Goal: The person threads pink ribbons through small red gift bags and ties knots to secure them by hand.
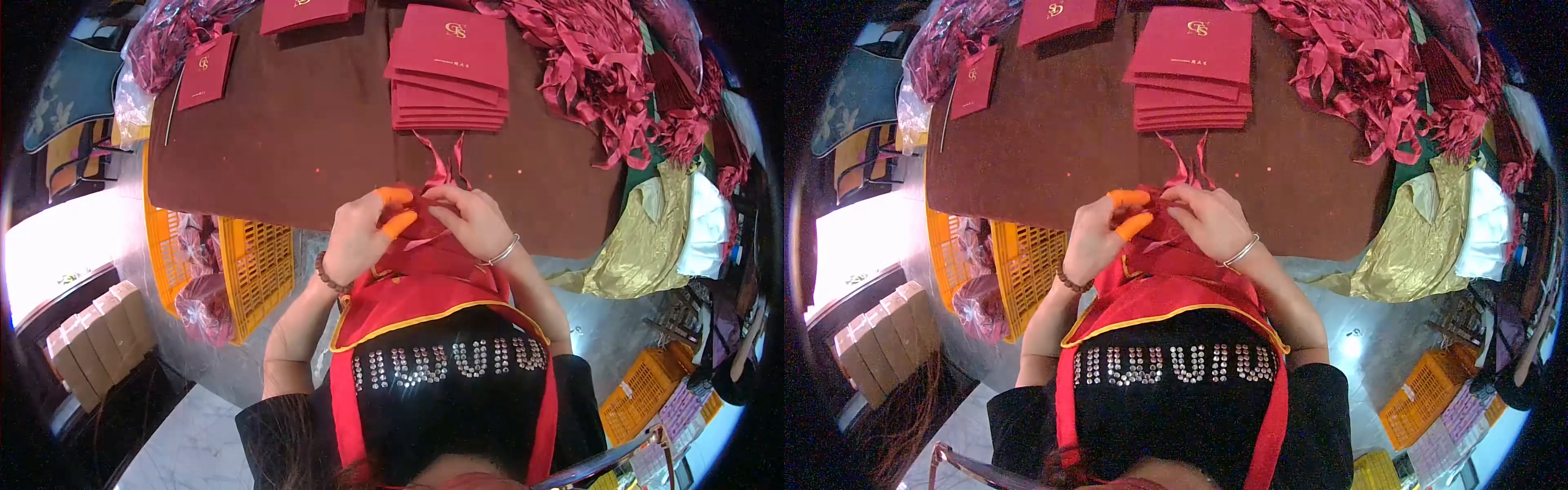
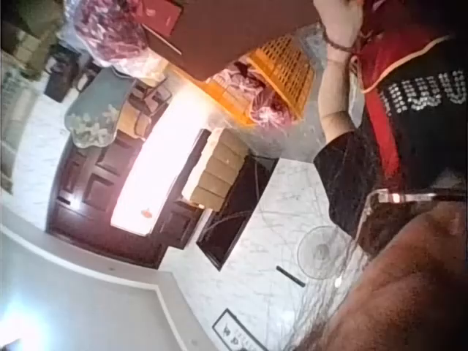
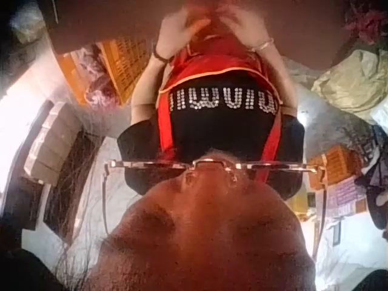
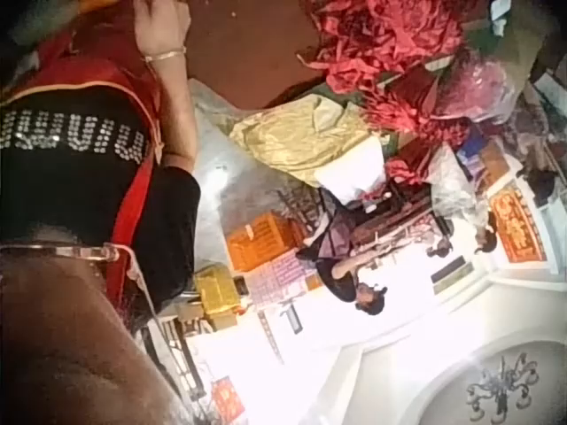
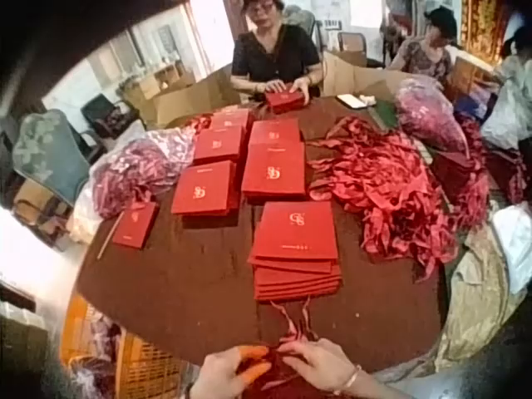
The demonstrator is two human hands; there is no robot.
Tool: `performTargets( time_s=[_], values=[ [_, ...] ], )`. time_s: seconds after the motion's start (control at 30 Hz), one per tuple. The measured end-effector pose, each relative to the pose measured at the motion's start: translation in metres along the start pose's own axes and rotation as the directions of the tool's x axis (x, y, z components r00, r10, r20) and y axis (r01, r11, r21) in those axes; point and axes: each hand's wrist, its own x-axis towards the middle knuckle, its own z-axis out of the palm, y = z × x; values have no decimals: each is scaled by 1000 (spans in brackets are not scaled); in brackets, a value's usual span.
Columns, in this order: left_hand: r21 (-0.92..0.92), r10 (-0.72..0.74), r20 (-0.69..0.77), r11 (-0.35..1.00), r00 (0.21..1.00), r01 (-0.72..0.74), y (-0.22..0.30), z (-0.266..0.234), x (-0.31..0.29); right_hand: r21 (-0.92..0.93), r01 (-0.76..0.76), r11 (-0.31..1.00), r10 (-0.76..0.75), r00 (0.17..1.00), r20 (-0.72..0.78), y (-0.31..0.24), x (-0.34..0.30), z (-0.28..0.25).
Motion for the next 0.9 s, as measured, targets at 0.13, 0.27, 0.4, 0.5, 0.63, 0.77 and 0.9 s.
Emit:
performTargets(
  time_s=[0.13, 0.27, 0.4, 0.5, 0.63, 0.77, 0.9],
  values=[
    [447, 300, 0, 853, 954, -268, -5, 8, -1, -31, 18, 999, -19, 1000, -23, 3, -2, 3],
    [516, 338, -5, 807, 941, -287, -4, 15, -2, -43, 20, 999, -20, 1000, -14, -4, -5, 0],
    [635, 431, 6, 695, 902, -337, -9, 18, -4, -94, 88, 992, -90, 996, -21, -4, -7, 0],
    [573, 462, -63, 742, 885, -346, -12, 19, -4, -103, 81, 991, -81, 997, 5, -5, -8, -2],
    [592, 497, -96, 725, 862, -352, 2, 12, 3, -60, 110, 992, -111, 994, 0, -2, -9, -2],
    [528, 426, 23, 763, 904, -373, 2, 1, 5, -3, 55, 998, -55, 998, 20, -4, -9, -4],
    [511, 493, 3, 747, 870, -425, 0, -1, 8, 4, 45, 999, -44, 999, -25, -6, -10, -3]
  ],
)
